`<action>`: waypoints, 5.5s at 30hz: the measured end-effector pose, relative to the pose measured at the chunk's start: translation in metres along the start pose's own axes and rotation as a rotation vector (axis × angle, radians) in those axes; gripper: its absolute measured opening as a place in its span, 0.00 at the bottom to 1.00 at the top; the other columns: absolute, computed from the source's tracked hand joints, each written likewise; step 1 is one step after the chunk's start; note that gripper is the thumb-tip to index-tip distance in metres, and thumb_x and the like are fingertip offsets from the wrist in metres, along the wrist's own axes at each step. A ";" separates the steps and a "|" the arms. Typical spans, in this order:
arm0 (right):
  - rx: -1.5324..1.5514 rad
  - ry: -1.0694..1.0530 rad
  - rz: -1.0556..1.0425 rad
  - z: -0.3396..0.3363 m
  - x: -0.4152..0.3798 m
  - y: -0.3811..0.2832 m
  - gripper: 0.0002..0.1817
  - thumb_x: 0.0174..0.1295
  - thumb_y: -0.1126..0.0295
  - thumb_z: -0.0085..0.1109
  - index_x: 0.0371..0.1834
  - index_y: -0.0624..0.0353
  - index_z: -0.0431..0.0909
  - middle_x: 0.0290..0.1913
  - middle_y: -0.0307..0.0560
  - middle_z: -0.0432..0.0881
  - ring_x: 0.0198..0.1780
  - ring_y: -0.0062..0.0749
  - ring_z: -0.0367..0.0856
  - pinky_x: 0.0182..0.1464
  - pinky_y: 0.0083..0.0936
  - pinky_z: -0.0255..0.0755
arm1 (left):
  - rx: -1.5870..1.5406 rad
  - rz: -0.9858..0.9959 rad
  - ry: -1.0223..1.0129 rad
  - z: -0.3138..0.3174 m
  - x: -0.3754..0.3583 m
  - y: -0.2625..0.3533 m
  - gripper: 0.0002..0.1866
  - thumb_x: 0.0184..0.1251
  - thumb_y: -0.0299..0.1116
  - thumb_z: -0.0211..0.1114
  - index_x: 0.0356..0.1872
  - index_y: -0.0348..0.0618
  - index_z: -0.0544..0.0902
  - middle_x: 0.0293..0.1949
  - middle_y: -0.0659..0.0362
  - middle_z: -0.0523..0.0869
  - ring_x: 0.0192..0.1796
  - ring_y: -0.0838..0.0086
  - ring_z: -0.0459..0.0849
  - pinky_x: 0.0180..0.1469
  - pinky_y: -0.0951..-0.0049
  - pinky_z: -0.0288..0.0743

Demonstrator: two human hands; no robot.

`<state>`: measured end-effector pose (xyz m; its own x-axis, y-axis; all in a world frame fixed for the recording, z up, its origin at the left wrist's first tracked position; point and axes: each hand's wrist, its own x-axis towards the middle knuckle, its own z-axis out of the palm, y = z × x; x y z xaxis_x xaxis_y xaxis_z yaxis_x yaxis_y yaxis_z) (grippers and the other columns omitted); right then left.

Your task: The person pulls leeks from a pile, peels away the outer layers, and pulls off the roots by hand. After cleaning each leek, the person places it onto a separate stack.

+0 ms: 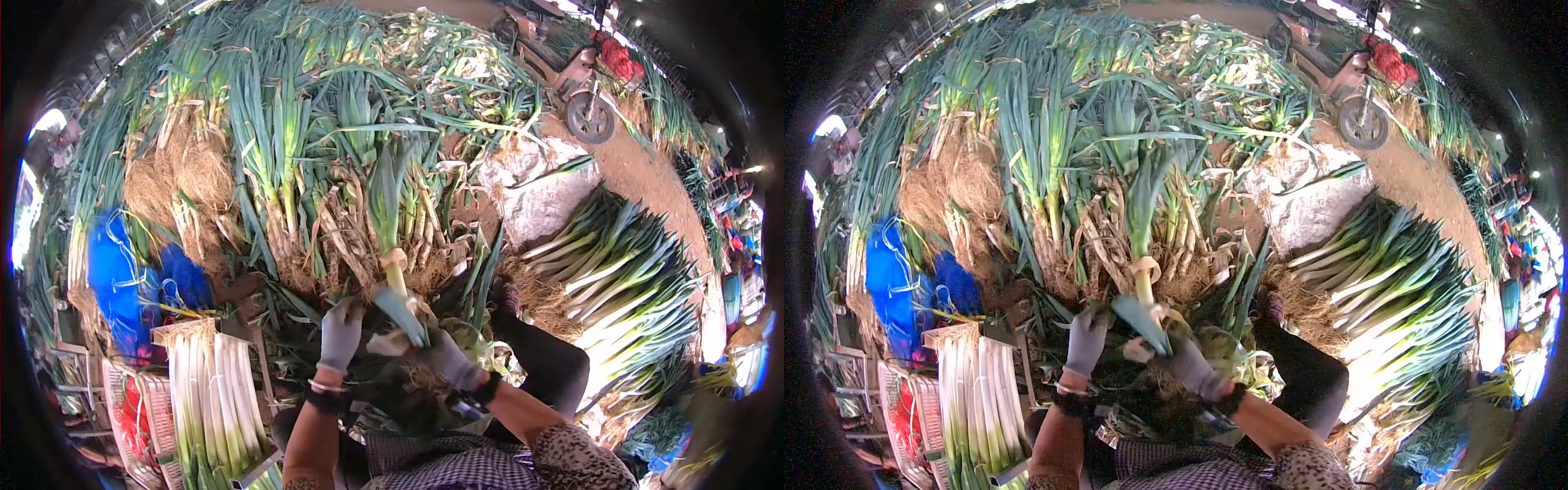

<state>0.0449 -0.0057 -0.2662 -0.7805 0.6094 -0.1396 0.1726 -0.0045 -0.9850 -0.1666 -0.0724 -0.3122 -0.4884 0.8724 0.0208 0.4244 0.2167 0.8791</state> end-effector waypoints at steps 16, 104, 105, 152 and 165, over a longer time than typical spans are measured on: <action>0.069 0.052 0.017 -0.005 0.048 -0.031 0.27 0.59 0.63 0.67 0.60 0.58 0.74 0.47 0.50 0.82 0.49 0.38 0.81 0.49 0.35 0.77 | -1.147 -0.099 0.426 -0.089 -0.022 0.032 0.14 0.73 0.38 0.58 0.48 0.35 0.80 0.41 0.57 0.84 0.40 0.73 0.82 0.46 0.69 0.78; -0.976 0.138 -0.552 0.116 0.071 -0.070 0.08 0.63 0.66 0.57 0.36 0.58 0.80 0.29 0.52 0.82 0.29 0.47 0.82 0.31 0.35 0.75 | -1.270 -0.015 0.435 -0.101 -0.040 0.025 0.13 0.70 0.26 0.57 0.52 0.35 0.74 0.41 0.59 0.80 0.40 0.72 0.80 0.45 0.73 0.76; -0.941 0.146 -0.552 0.107 0.072 -0.063 0.08 0.62 0.66 0.57 0.37 0.57 0.80 0.29 0.52 0.82 0.29 0.46 0.82 0.31 0.33 0.75 | -1.245 0.000 0.443 -0.107 -0.042 0.027 0.13 0.68 0.25 0.56 0.52 0.36 0.73 0.40 0.57 0.81 0.39 0.70 0.81 0.44 0.70 0.78; -0.247 -0.417 -0.044 0.050 0.033 -0.080 0.03 0.63 0.74 0.61 0.36 0.61 0.78 0.29 0.37 0.78 0.33 0.19 0.77 0.37 0.20 0.73 | -1.318 -0.035 0.470 -0.118 -0.033 0.042 0.15 0.68 0.33 0.63 0.52 0.40 0.74 0.35 0.60 0.77 0.34 0.73 0.78 0.35 0.70 0.77; -0.684 -0.270 -0.195 0.026 0.004 -0.025 0.25 0.54 0.64 0.69 0.57 0.53 0.77 0.54 0.51 0.80 0.53 0.45 0.81 0.55 0.34 0.75 | -1.187 0.021 0.734 -0.137 -0.038 0.019 0.13 0.67 0.27 0.58 0.51 0.38 0.75 0.37 0.57 0.83 0.35 0.71 0.82 0.37 0.71 0.78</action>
<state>0.0217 -0.0235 -0.2445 -0.9398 0.3330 -0.0763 0.2819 0.6295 -0.7240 -0.2440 -0.1614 -0.2311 -0.9301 0.3647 -0.0441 -0.2750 -0.6116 0.7418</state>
